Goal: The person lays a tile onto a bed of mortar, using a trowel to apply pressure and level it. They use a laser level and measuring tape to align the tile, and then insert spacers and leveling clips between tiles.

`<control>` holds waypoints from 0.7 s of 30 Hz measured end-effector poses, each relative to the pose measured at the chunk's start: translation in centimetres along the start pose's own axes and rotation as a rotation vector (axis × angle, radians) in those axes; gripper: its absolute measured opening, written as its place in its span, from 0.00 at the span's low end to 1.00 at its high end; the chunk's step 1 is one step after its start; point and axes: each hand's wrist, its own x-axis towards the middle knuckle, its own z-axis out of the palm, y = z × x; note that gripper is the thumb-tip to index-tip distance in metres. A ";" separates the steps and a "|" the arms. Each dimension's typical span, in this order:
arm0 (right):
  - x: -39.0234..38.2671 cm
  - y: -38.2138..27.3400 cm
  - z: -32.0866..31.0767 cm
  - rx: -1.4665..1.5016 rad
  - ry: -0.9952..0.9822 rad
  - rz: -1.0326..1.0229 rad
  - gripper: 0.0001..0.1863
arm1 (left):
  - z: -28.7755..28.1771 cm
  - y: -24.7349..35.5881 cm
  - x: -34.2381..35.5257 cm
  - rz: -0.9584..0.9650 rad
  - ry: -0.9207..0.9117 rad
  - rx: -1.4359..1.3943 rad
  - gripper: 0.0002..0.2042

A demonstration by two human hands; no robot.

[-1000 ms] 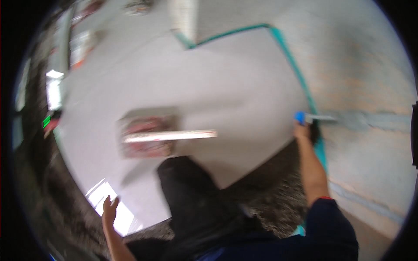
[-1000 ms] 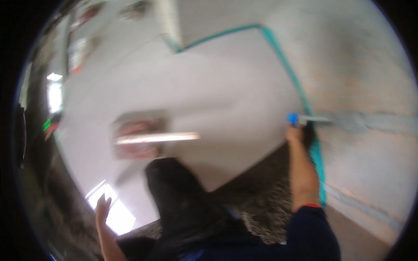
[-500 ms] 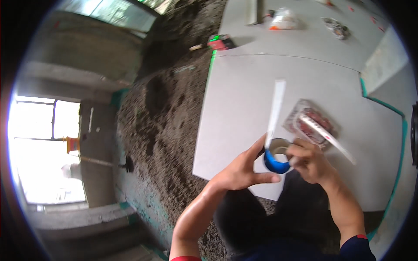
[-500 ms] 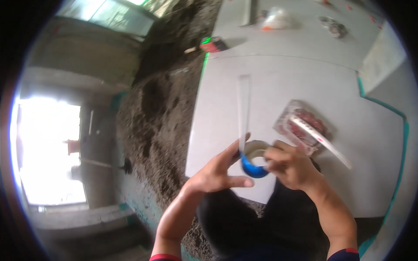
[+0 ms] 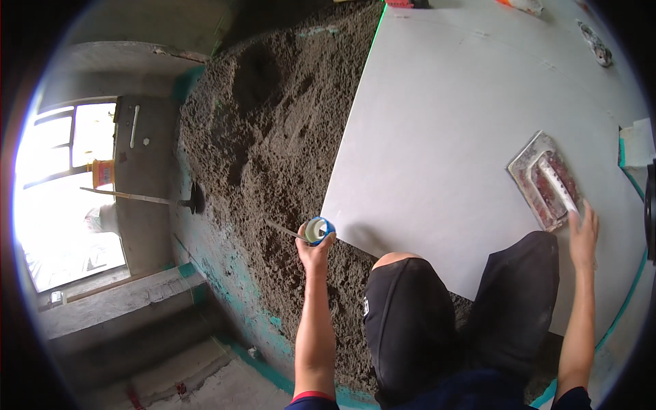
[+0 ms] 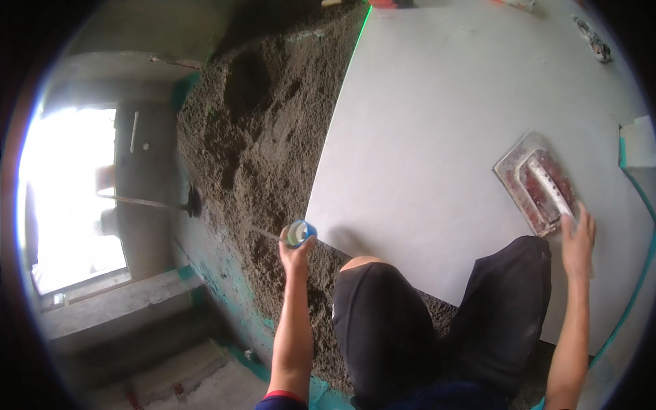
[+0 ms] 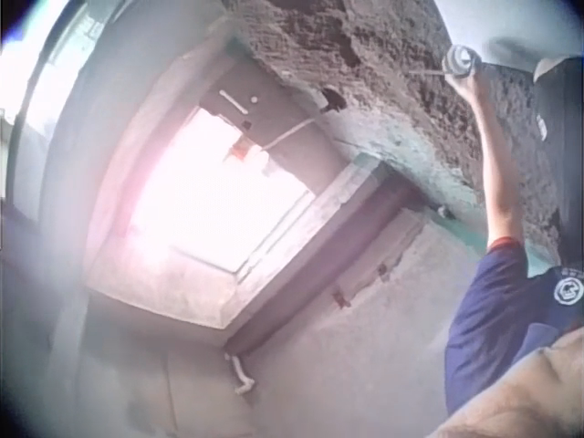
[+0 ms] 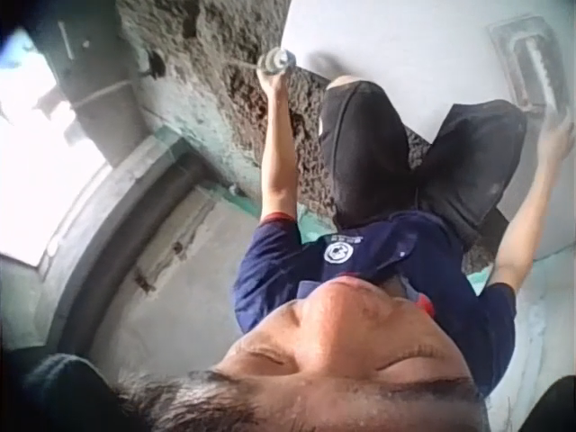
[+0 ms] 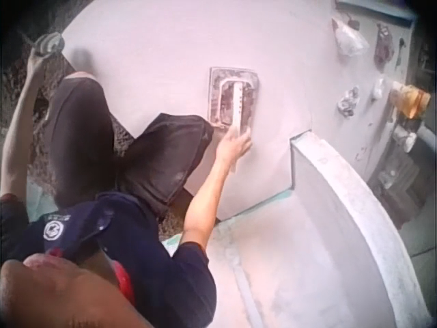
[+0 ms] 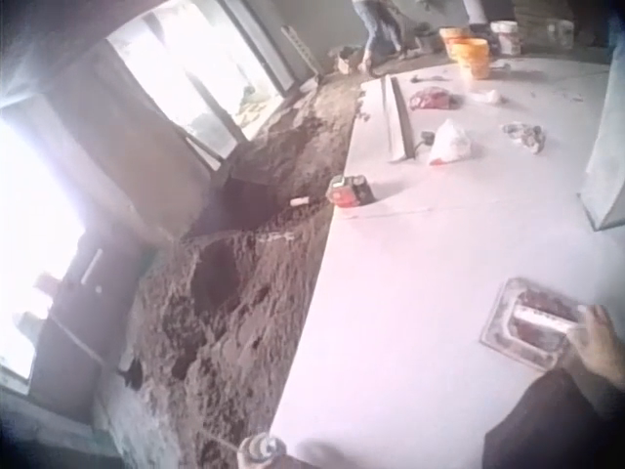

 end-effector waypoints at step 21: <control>4.1 4.2 2.3 -0.042 -0.167 -0.106 0.35 | 6.9 -7.4 -12.1 0.384 -0.038 0.956 0.43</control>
